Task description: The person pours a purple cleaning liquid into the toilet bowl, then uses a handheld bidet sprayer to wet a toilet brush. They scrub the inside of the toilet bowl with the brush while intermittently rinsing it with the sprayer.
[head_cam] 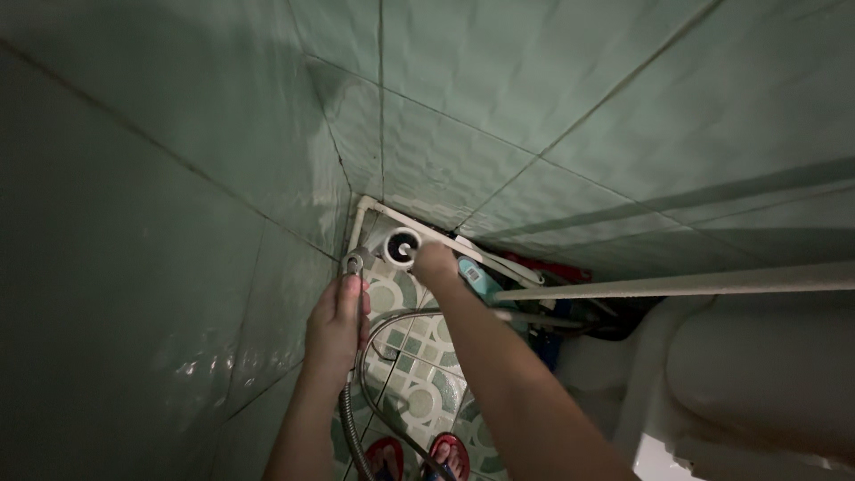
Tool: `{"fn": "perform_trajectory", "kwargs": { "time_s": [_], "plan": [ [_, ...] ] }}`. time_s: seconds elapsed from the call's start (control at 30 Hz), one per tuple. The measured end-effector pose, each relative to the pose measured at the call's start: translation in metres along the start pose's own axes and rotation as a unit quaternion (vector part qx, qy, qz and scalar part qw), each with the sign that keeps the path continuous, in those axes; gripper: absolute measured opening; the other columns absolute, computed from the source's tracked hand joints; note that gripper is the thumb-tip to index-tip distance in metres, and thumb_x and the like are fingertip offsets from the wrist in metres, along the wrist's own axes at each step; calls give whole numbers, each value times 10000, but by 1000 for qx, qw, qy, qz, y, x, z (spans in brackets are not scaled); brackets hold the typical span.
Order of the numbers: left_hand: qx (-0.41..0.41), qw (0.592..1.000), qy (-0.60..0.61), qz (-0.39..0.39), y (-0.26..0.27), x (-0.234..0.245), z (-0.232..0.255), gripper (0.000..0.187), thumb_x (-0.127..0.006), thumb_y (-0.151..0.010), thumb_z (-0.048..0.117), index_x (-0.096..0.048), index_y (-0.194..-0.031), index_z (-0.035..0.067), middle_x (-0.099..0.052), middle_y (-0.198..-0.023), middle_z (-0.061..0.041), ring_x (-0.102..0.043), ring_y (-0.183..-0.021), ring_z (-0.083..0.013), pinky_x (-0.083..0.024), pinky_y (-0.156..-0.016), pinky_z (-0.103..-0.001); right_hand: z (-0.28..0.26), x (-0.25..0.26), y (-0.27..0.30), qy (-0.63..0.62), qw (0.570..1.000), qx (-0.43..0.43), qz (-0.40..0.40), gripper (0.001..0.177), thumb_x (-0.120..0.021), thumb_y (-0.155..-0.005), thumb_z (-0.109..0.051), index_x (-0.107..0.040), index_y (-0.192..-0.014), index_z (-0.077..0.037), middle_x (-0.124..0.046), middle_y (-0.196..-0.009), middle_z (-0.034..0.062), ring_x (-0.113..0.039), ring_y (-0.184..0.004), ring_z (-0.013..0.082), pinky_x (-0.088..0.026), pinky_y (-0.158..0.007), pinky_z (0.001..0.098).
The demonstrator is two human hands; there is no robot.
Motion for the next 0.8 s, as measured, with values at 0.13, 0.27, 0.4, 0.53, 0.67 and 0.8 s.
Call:
{"fn": "perform_trajectory", "kwargs": {
  "time_s": [0.13, 0.27, 0.4, 0.53, 0.67, 0.8],
  "plan": [
    [-11, 1000, 27, -10, -6, -3, -1, 356, -484, -1014, 407, -608, -943, 80, -542, -692, 3, -447, -426, -103, -346, -384, -307, 37, -42, 11, -27, 999, 22, 33, 292, -632, -948, -261, -746, -1104, -42, -736, -1104, 227, -702, -1064, 385, -552, -956, 472],
    [-12, 1000, 8, -13, 0, -3, -3, 364, -478, -1025, 409, -619, -971, 77, -542, -705, 10, -479, -469, -85, -385, -416, -293, 88, -65, 52, -172, 981, 21, 89, 423, -658, -922, -310, -665, -1280, -84, -714, -1124, 253, -655, -1089, 419, -500, -987, 499],
    [7, 1000, -28, -11, 5, -8, -13, 385, -467, -1037, 424, -624, -994, 75, -520, -636, -32, -471, -451, -106, -378, -419, -295, 139, -102, 106, -318, 943, -69, 68, 462, -657, -926, -358, -620, -1350, -177, -728, -1170, 145, -687, -1054, 308, -524, -957, 451],
    [-12, 1000, 7, -25, 6, -12, -25, 367, -471, -1022, 414, -617, -1004, 78, -543, -667, 4, -477, -456, -97, -394, -414, -287, 141, -160, 111, -453, 887, -86, 16, 447, -633, -985, -325, -582, -1400, -167, -702, -946, 116, -636, -809, 223, -554, -737, 420],
    [-8, 1000, 5, -25, 9, -15, -40, 388, -477, -1039, 407, -614, -1000, 46, -527, -662, -31, -439, -438, -122, -352, -396, -305, 136, -202, 94, -556, 826, -83, -38, 506, -652, -938, -220, -513, -1423, -172, -652, -864, 79, -635, -682, 169, -577, -567, 333],
    [-23, 999, -20, -34, 17, -13, -43, 378, -467, -1015, 403, -625, -1011, 60, -558, -700, 3, -479, -445, -106, -380, -394, -293, 139, -208, 99, -554, 823, -118, -52, 516, -625, -966, -239, -512, -1460, -144, -642, -875, 76, -604, -638, 145, -501, -492, 296]
  ]
}}
Point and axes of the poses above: each hand's wrist, its own y-axis away from the middle knuckle, its own x-axis out of the back of the hand, z = x × y, the point moved 4 cm from there along -y, towards the middle knuckle
